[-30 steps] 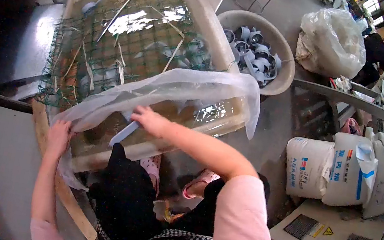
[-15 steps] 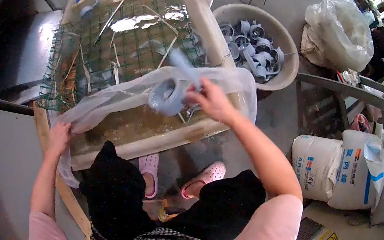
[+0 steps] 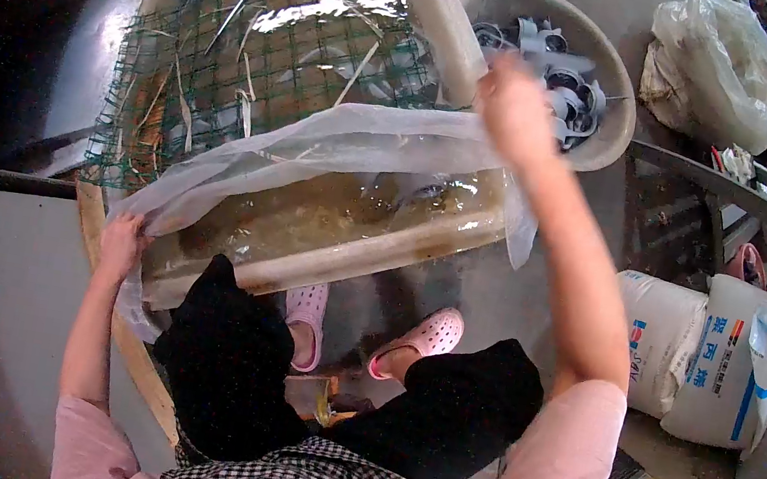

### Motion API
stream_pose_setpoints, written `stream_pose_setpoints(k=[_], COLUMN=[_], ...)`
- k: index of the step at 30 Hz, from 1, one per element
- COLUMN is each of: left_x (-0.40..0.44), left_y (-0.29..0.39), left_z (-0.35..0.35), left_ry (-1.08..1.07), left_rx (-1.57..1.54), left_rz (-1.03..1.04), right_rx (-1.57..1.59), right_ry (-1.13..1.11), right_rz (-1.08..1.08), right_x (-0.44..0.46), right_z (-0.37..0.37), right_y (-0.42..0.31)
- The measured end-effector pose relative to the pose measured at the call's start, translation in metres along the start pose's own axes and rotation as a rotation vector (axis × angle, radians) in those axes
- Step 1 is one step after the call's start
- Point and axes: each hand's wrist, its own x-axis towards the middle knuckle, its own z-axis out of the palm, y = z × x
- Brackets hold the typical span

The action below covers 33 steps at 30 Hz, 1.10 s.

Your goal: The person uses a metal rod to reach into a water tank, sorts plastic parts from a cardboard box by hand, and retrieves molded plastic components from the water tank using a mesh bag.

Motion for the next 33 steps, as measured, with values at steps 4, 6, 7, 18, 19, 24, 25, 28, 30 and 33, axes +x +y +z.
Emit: stream_pose_setpoints(k=[4, 6, 7, 18, 19, 24, 25, 28, 30, 33], left_x=[0.000, -0.001, -0.002, -0.005, -0.005, -0.003, -0.003, -0.002, -0.001, -0.002], left_y=[-0.003, -0.005, -0.005, -0.004, -0.005, -0.005, -0.006, -0.007, -0.007, -0.008], left_z=[0.001, 0.000, -0.001, -0.007, -0.005, -0.004, -0.002, -0.001, 0.000, 0.002], left_ry=[0.005, 0.010, 0.011, 0.052, 0.049, 0.047, 0.042, 0.025, 0.000, -0.017], left_rx=[-0.014, -0.005, -0.012, -0.077, -0.074, -0.060, -0.058, -0.038, -0.021, -0.036], left_rz=[0.001, 0.016, 0.009, 0.019, 0.018, 0.027, 0.022, 0.019, 0.022, 0.007], right_rx=[-0.140, -0.352, -0.406, -0.414, -0.416, -0.289, -0.285, -0.085, 0.459, 0.139], right_ry=[-1.053, -0.990, -0.861, -0.896, -0.896, -1.037, -1.036, -1.053, -0.508, -0.628], right_rz=[-0.132, -0.187, -0.117, 0.159, 0.161, 0.001, 0.006, 0.007, -0.280, -0.034], right_x=[-0.065, -0.088, -0.092, -0.104, -0.105, -0.098, -0.099, -0.105, -0.114, -0.107], right_z=[0.067, 0.117, 0.134, 0.166, 0.169, 0.174, 0.176, 0.178, 0.174, 0.138], right_y=[-0.042, -0.018, -0.007, -0.023, -0.030, -0.082, -0.092, -0.101, -0.101, -0.098])
